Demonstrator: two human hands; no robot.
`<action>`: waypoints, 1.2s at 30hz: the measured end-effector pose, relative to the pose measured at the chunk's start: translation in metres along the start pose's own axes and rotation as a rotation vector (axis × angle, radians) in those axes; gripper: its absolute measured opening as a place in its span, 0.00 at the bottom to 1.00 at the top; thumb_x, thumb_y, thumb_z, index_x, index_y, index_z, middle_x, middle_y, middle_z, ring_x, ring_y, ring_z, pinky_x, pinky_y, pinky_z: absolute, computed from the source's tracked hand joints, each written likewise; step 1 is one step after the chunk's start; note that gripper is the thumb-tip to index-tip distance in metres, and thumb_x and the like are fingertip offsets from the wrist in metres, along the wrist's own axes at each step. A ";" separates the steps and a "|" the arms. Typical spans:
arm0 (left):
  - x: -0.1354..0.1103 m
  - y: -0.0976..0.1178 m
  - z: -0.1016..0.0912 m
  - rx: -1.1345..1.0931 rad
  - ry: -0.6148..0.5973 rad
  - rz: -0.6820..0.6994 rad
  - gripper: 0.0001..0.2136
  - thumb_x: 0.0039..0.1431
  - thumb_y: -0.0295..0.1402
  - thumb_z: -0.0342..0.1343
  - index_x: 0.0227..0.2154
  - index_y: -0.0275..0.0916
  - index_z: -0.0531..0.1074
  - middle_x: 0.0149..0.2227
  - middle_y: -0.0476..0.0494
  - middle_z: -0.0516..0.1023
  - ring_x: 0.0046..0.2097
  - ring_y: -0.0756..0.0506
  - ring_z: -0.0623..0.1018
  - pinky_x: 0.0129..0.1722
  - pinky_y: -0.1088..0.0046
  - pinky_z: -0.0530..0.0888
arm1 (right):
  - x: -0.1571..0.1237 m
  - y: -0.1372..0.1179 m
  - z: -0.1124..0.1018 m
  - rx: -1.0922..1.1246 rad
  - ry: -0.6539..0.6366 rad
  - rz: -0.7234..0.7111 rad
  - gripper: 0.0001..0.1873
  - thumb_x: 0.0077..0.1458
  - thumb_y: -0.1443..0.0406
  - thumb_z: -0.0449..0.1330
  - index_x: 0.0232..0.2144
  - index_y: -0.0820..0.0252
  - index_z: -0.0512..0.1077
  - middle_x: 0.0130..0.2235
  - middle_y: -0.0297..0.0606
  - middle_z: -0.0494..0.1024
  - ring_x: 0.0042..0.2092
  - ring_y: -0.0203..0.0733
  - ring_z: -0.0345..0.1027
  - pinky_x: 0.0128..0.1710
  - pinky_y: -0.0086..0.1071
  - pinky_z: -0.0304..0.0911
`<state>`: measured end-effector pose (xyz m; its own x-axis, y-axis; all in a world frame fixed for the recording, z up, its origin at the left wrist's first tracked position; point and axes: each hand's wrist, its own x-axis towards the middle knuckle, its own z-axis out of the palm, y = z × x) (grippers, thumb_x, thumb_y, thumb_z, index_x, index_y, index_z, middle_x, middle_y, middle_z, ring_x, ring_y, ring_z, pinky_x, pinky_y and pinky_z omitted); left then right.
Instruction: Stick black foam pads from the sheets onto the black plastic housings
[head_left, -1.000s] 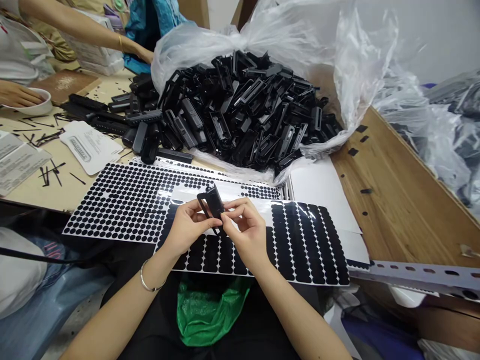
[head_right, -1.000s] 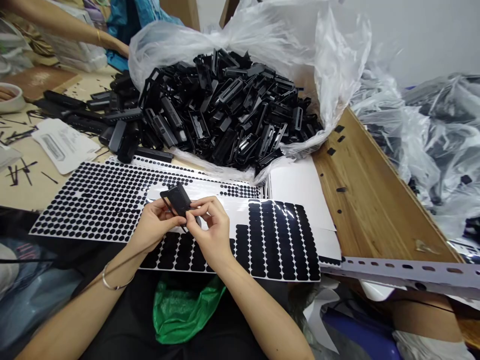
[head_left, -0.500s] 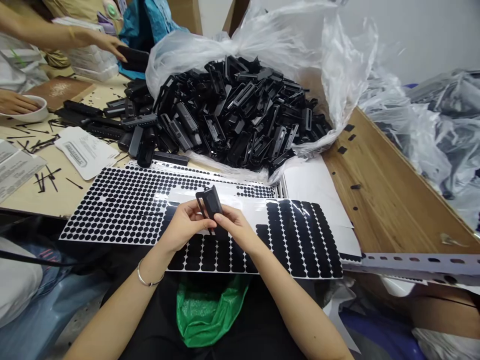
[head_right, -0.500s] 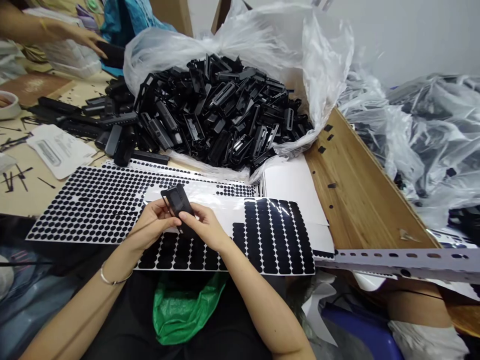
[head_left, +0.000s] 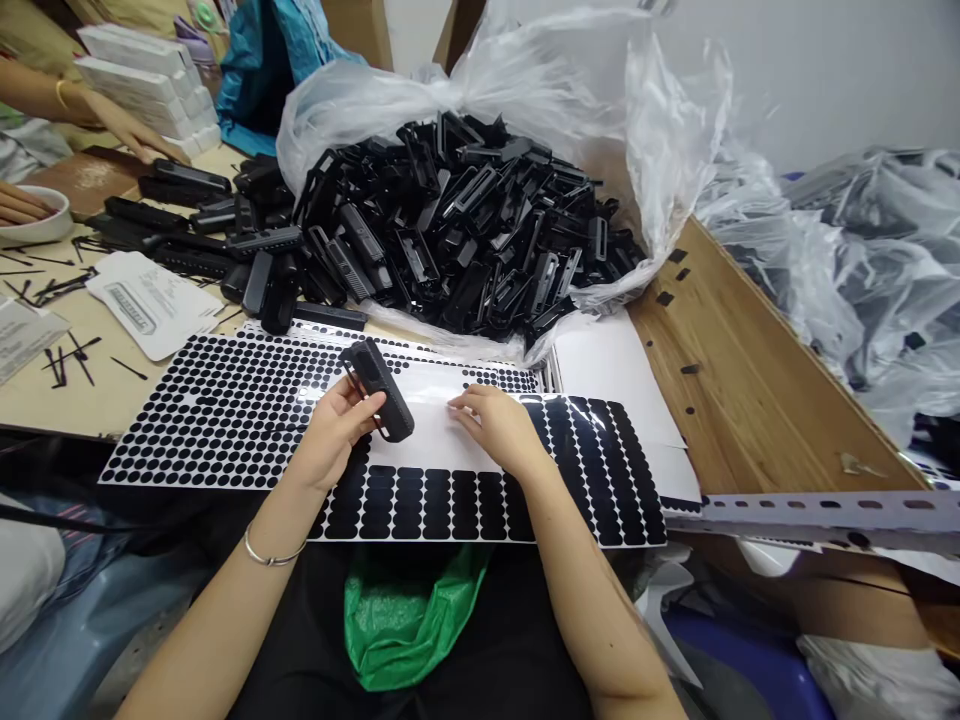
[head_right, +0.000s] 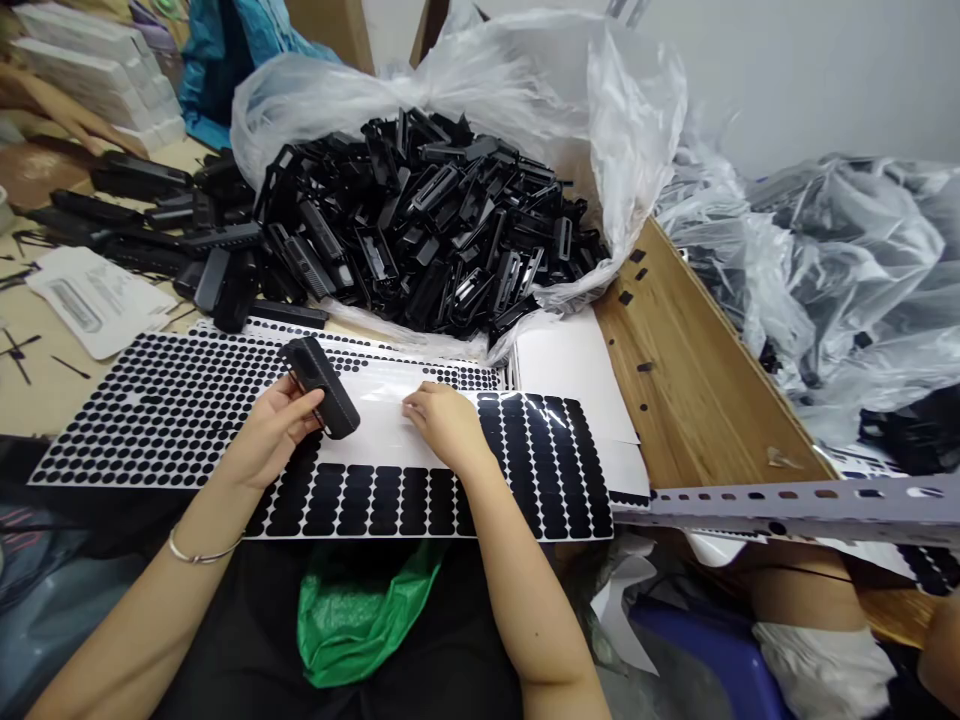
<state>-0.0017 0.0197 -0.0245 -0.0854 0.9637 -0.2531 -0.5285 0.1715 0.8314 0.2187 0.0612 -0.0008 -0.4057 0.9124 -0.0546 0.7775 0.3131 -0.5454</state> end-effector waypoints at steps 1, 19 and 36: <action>0.001 0.001 -0.001 -0.009 0.007 -0.007 0.18 0.44 0.37 0.73 0.38 0.39 0.76 0.37 0.49 0.79 0.38 0.50 0.78 0.35 0.78 0.77 | -0.002 0.004 -0.001 -0.037 -0.039 0.011 0.07 0.60 0.68 0.62 0.38 0.56 0.81 0.42 0.41 0.80 0.38 0.46 0.75 0.38 0.39 0.67; 0.008 -0.008 -0.001 -0.028 0.171 0.094 0.19 0.43 0.35 0.72 0.39 0.39 0.75 0.38 0.51 0.80 0.40 0.50 0.78 0.40 0.76 0.73 | -0.057 0.055 -0.021 -0.115 -0.096 -0.004 0.11 0.55 0.73 0.60 0.23 0.56 0.68 0.34 0.38 0.75 0.42 0.50 0.69 0.58 0.60 0.59; -0.013 -0.041 0.027 0.574 -0.227 0.013 0.13 0.48 0.38 0.67 0.32 0.38 0.72 0.34 0.47 0.78 0.29 0.49 0.77 0.30 0.72 0.74 | -0.061 0.056 -0.014 0.086 0.109 -0.034 0.07 0.62 0.70 0.52 0.31 0.55 0.63 0.41 0.40 0.69 0.40 0.45 0.68 0.43 0.40 0.65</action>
<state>0.0442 0.0056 -0.0423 0.1267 0.9752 -0.1817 0.0161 0.1811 0.9833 0.2937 0.0263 -0.0167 -0.3730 0.9263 0.0536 0.7181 0.3248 -0.6155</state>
